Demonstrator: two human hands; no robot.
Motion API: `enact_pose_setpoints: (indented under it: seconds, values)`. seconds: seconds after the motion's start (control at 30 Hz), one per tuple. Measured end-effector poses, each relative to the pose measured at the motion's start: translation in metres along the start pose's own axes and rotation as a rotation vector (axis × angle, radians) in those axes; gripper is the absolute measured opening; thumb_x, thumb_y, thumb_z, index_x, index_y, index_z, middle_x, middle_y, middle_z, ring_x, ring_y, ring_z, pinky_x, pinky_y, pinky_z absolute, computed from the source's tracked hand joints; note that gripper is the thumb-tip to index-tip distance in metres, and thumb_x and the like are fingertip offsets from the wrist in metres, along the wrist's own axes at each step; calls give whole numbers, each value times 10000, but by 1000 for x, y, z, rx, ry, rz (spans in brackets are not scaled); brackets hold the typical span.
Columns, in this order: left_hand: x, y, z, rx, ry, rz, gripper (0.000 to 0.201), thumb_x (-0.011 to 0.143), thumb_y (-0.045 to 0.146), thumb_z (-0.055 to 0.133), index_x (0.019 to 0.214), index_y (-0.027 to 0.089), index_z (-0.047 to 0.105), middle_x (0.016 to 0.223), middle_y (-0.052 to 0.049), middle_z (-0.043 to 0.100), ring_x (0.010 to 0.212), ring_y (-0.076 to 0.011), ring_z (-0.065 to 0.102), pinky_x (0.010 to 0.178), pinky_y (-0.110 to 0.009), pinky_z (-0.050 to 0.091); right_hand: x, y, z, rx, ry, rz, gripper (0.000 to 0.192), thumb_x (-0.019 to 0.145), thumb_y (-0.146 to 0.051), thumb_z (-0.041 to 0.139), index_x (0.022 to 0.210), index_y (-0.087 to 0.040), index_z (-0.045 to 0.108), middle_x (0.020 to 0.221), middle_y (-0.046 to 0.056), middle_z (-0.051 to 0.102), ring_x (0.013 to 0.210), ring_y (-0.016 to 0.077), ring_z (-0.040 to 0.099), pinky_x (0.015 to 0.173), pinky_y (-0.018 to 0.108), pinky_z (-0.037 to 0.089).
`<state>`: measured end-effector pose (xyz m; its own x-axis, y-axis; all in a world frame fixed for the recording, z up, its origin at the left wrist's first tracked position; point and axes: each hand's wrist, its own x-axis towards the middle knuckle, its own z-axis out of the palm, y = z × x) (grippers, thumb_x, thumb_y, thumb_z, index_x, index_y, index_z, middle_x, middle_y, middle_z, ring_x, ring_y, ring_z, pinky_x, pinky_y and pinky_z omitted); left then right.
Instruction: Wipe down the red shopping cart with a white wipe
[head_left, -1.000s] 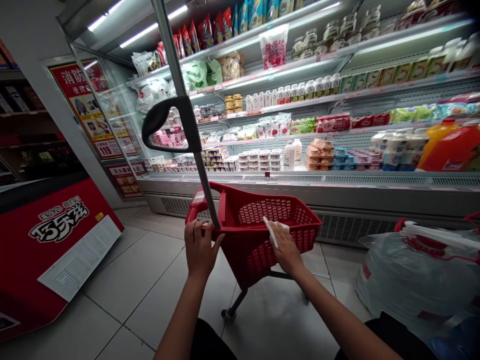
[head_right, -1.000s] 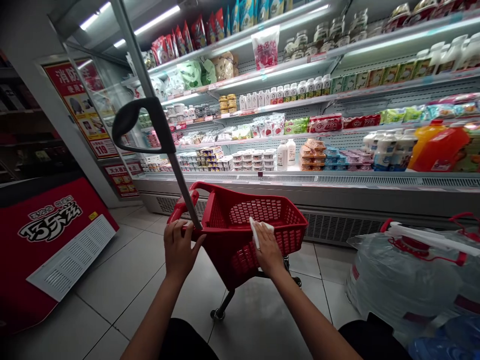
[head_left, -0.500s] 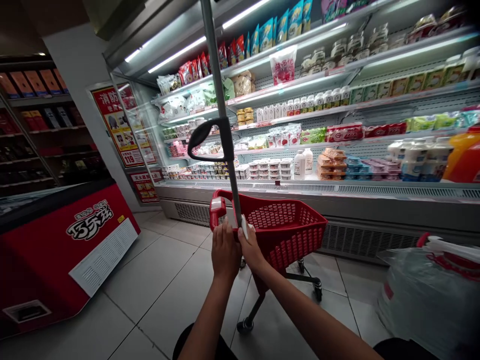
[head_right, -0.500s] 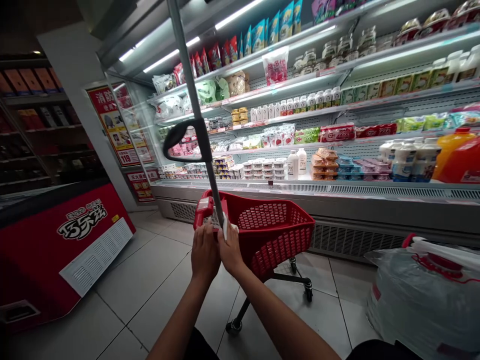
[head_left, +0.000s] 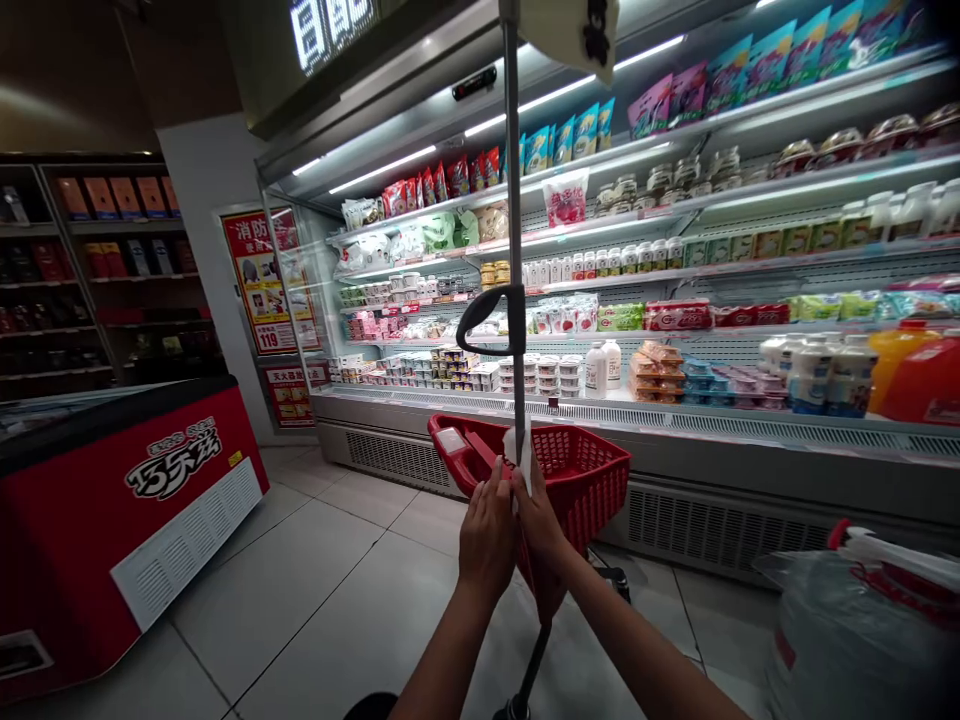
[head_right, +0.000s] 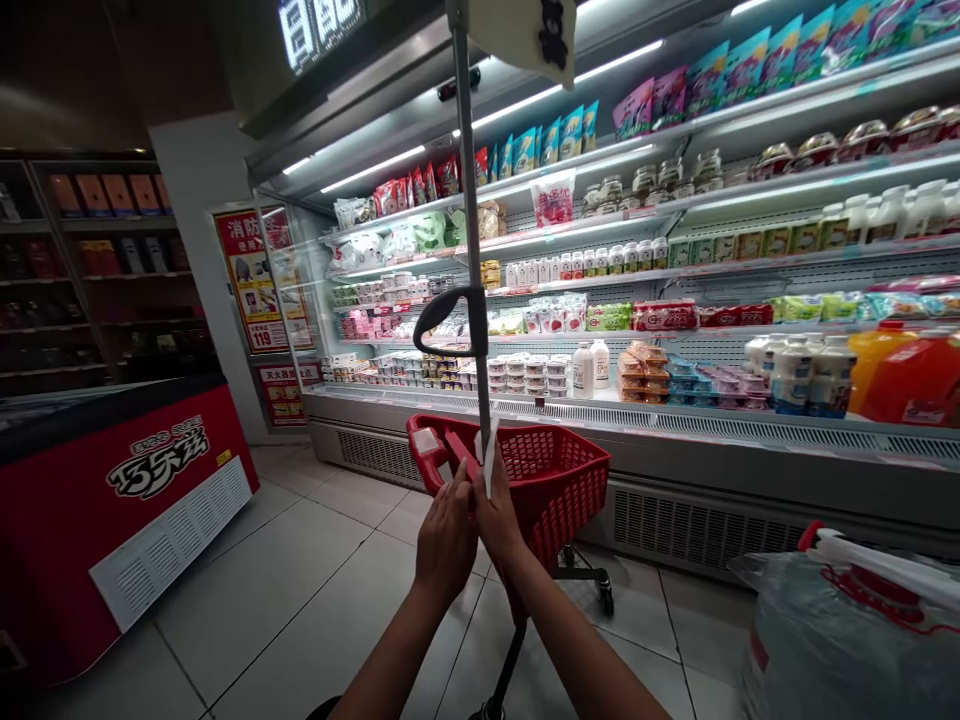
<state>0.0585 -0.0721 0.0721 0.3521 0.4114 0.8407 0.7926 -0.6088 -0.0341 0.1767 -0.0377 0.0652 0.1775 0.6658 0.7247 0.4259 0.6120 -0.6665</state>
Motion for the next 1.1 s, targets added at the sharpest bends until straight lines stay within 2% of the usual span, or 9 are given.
enact_pose_setpoints:
  seconds: [0.13,0.23,0.33,0.5,0.63,0.73,0.83,0.93,1.1]
  values:
    - [10,-12,-8,-149,-53,-44,553,950,28,343,1468,215,390,1702,-119,260,1327,-211,602,944,-366,603,-42,15,-19,-70,-121,-31,595,1092,-486,292,1655,-335,174,1736,-2,155,1592,235,139,1284,498,210]
    - [17,-29,-6,-91,-87,0,499,1027,175,403,1524,202,369,1678,-130,319,1477,-272,442,1102,-468,508,-62,19,-25,-148,-208,-59,572,1095,-451,295,1650,-348,200,1725,-16,200,1582,233,191,1282,490,240]
    - [15,-41,5,-28,-82,-36,602,1045,349,474,1592,182,289,1653,-158,362,1532,-315,339,1191,-540,401,-66,17,-24,-207,-218,-67,567,1095,-433,294,1649,-348,207,1714,-14,240,1568,232,241,1282,489,246]
    - [4,-40,17,-103,-62,-143,692,1013,266,455,1639,182,174,1672,-150,326,1539,-287,325,1216,-512,372,-34,3,-17,-259,-243,-83,550,1091,-419,276,1623,-288,324,1661,30,373,1535,226,327,1265,461,298]
    - [0,-28,9,-203,-74,-177,733,964,171,462,1632,190,162,1696,-153,265,1540,-281,325,1213,-503,386,4,-18,-10,-429,-369,-90,490,1083,-318,280,1446,-210,590,1446,106,629,1376,249,544,1208,462,371]
    - [-3,-23,-3,-287,-66,-161,729,965,136,436,1625,203,132,1695,-156,264,1535,-250,344,1189,-482,429,12,-29,-12,-533,-416,-101,453,1075,-291,311,1329,-189,672,1292,133,718,1258,274,628,1144,472,431]
    - [-2,-32,-14,-301,-122,-54,734,965,116,419,1631,214,127,1693,-147,276,1522,-221,371,1172,-442,456,-2,-29,-28,-573,-378,-201,474,1063,-298,335,1451,-175,578,1456,131,614,1370,278,543,1184,479,399]
    - [2,-57,-19,-160,-167,56,733,962,124,434,1639,215,169,1691,-134,286,1553,-240,303,1211,-471,398,-21,-19,-58,-573,-363,-287,516,1060,-305,340,1556,-226,459,1543,84,538,1443,248,470,1215,462,381]
    - [6,-84,-13,56,-127,39,690,1006,300,500,1636,200,236,1680,-152,302,1566,-321,247,1224,-542,331,-31,0,-106,-491,-363,-155,511,1096,-369,258,1577,-300,414,1555,15,526,1454,202,462,1169,394,448]
